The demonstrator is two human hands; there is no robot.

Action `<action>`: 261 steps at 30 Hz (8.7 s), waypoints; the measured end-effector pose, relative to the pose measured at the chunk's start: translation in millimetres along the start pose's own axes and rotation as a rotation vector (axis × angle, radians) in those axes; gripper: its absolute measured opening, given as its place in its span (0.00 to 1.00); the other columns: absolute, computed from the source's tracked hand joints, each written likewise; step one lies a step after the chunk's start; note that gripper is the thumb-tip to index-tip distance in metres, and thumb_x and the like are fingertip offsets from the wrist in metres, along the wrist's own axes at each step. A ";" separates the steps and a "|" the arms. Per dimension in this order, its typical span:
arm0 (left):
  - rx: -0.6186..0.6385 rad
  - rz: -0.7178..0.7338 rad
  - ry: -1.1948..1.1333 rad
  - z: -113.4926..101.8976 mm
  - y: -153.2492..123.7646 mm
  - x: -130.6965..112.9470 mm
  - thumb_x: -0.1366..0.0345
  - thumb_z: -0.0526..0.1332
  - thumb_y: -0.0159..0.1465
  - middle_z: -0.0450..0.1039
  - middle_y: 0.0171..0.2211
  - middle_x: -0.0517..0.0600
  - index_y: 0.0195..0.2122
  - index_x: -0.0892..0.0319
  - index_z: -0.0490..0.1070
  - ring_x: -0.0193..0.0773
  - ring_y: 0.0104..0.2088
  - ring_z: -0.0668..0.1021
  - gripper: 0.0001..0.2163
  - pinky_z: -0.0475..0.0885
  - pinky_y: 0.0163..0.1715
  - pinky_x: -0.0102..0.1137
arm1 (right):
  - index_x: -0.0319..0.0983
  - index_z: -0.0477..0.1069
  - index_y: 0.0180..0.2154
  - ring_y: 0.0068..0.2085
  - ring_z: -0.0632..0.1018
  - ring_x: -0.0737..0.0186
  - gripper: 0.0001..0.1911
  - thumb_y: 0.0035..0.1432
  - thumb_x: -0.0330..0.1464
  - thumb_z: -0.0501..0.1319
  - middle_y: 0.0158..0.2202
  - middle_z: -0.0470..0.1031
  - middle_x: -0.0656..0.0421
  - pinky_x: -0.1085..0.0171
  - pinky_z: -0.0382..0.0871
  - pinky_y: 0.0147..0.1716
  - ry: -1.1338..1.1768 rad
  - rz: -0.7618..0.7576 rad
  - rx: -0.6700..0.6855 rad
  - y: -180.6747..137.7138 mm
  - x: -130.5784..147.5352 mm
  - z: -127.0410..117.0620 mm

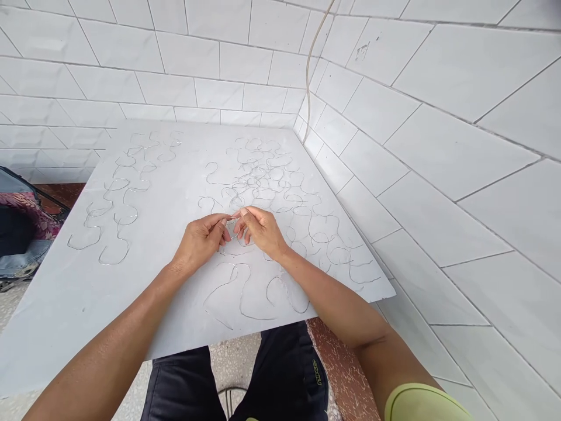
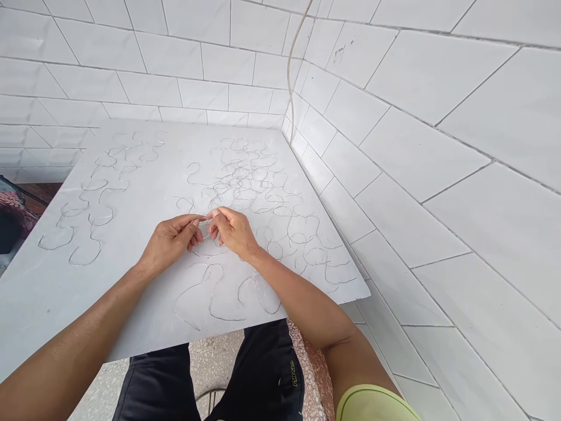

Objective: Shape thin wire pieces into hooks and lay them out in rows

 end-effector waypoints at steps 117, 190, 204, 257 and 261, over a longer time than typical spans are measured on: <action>0.125 -0.257 -0.264 -13.9 0.4 4.2 0.53 0.75 0.57 0.83 0.36 0.54 0.34 0.56 0.85 0.38 0.32 0.77 0.12 0.74 0.39 0.37 | 0.41 0.73 0.46 0.35 0.72 0.60 0.15 0.76 0.34 0.47 0.36 0.76 0.57 0.62 0.58 0.33 -0.793 -0.350 0.303 0.0 16.7 -21.3; -0.070 -0.262 -0.172 1.2 -13.6 -4.8 0.56 0.76 0.55 0.84 0.35 0.51 0.44 0.52 0.87 0.40 0.33 0.78 0.15 0.74 0.39 0.38 | 0.40 0.64 0.40 0.33 0.71 0.61 0.12 0.73 0.28 0.44 0.31 0.73 0.57 0.61 0.60 0.32 -0.821 -0.396 0.053 7.3 -0.4 -17.9; -0.087 -0.225 -0.331 1.0 -10.0 -13.9 0.58 0.76 0.56 0.83 0.36 0.53 0.44 0.57 0.85 0.37 0.32 0.76 0.16 0.72 0.39 0.36 | 0.41 0.70 0.53 0.44 0.79 0.56 0.19 0.76 0.46 0.50 0.42 0.80 0.53 0.58 0.71 0.44 -0.464 -0.358 -0.102 8.3 16.7 -38.4; -0.224 -0.194 -0.019 -12.5 -10.7 -7.0 0.60 0.65 0.65 0.85 0.35 0.51 0.39 0.58 0.83 0.42 0.36 0.83 0.09 0.76 0.39 0.35 | 0.41 0.74 0.45 0.30 0.77 0.65 0.13 0.73 0.36 0.52 0.32 0.77 0.59 0.67 0.70 0.27 -0.257 -0.127 -0.014 -2.5 -4.5 -1.2; -0.224 -0.221 -0.058 -6.7 -13.3 -6.0 0.58 0.66 0.65 0.85 0.35 0.52 0.36 0.58 0.82 0.41 0.35 0.83 0.10 0.77 0.40 0.36 | 0.40 0.75 0.47 0.30 0.77 0.65 0.14 0.72 0.35 0.52 0.32 0.78 0.58 0.66 0.70 0.29 -0.284 -0.140 -0.068 1.3 -3.4 -9.2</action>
Point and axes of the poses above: each hand's wrist, its own y-axis towards the middle knuckle, its own z-axis out of the palm, x = y × z, the point moved 4 cm from there along y, towards the middle knuckle
